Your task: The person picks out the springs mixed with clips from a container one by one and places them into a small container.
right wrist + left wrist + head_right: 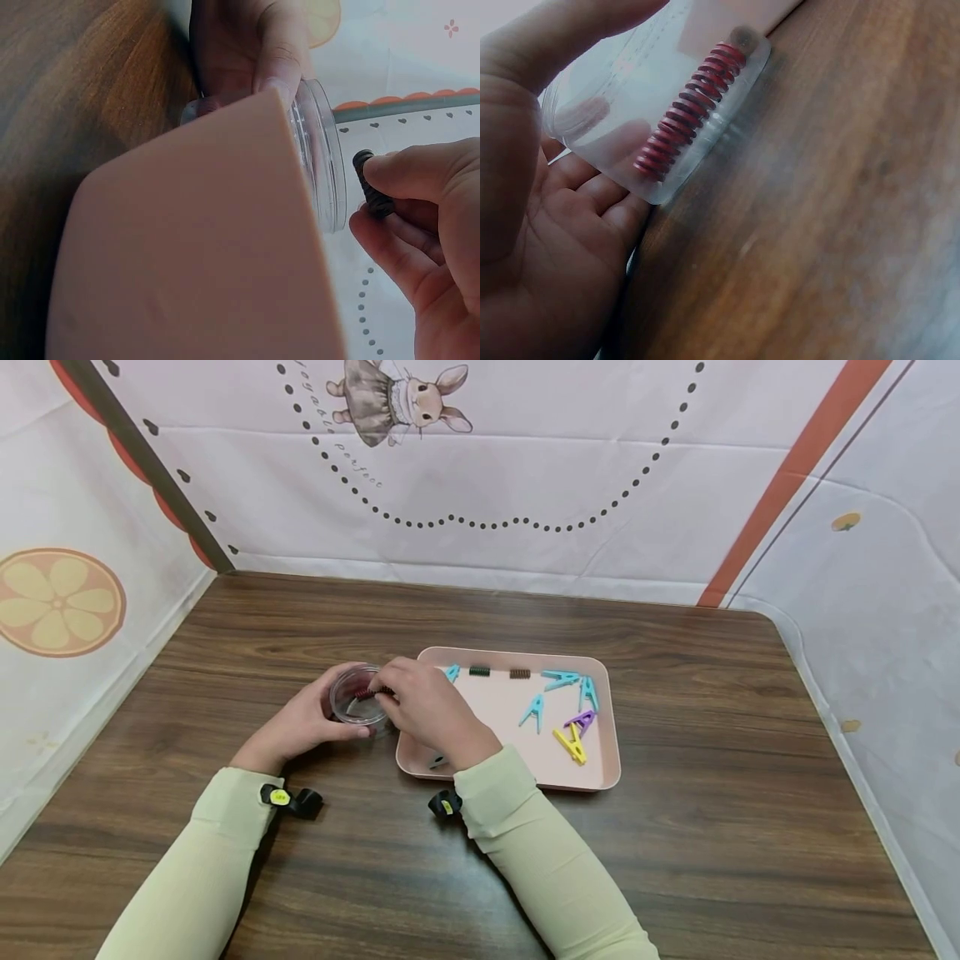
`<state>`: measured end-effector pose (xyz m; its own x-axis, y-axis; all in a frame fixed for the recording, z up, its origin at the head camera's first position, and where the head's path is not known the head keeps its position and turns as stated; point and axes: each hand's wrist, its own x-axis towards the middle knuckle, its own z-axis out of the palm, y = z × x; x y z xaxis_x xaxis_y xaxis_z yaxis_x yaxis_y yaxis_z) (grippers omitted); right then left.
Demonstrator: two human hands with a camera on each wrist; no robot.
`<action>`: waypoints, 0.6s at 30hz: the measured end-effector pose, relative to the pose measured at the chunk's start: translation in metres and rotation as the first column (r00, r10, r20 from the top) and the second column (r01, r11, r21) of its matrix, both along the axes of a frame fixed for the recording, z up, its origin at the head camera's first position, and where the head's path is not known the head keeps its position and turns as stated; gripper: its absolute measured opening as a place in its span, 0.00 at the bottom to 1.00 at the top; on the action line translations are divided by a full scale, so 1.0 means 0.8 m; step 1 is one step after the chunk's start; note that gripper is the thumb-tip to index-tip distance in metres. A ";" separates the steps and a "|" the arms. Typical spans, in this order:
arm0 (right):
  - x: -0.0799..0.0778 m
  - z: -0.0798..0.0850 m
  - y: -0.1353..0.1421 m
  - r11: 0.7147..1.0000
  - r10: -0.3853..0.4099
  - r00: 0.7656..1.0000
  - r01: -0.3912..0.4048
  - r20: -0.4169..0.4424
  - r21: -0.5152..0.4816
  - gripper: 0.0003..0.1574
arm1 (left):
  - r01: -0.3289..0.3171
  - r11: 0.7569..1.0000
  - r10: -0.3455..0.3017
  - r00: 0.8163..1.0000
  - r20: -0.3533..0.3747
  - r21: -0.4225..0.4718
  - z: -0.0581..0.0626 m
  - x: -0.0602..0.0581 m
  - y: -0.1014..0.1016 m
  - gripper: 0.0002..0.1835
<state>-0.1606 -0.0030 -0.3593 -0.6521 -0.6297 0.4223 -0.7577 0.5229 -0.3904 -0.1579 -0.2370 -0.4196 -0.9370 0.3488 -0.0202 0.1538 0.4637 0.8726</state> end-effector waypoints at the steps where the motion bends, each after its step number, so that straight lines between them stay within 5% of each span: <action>1: 0.000 0.000 0.000 1.000 0.000 1.000 0.000 0.000 0.004 0.07 | 0.002 1.000 -0.002 1.000 0.001 0.004 0.000 0.000 0.000 0.48; 10: 0.000 0.001 -0.002 1.000 0.006 1.000 -0.005 -0.015 0.018 0.06 | -0.012 1.000 0.011 1.000 0.014 0.012 0.005 0.001 0.003 0.49; 18: 0.001 0.002 -0.002 1.000 -0.005 1.000 0.005 -0.002 0.030 0.05 | -0.011 1.000 0.010 0.999 0.044 0.020 0.030 0.011 0.012 0.48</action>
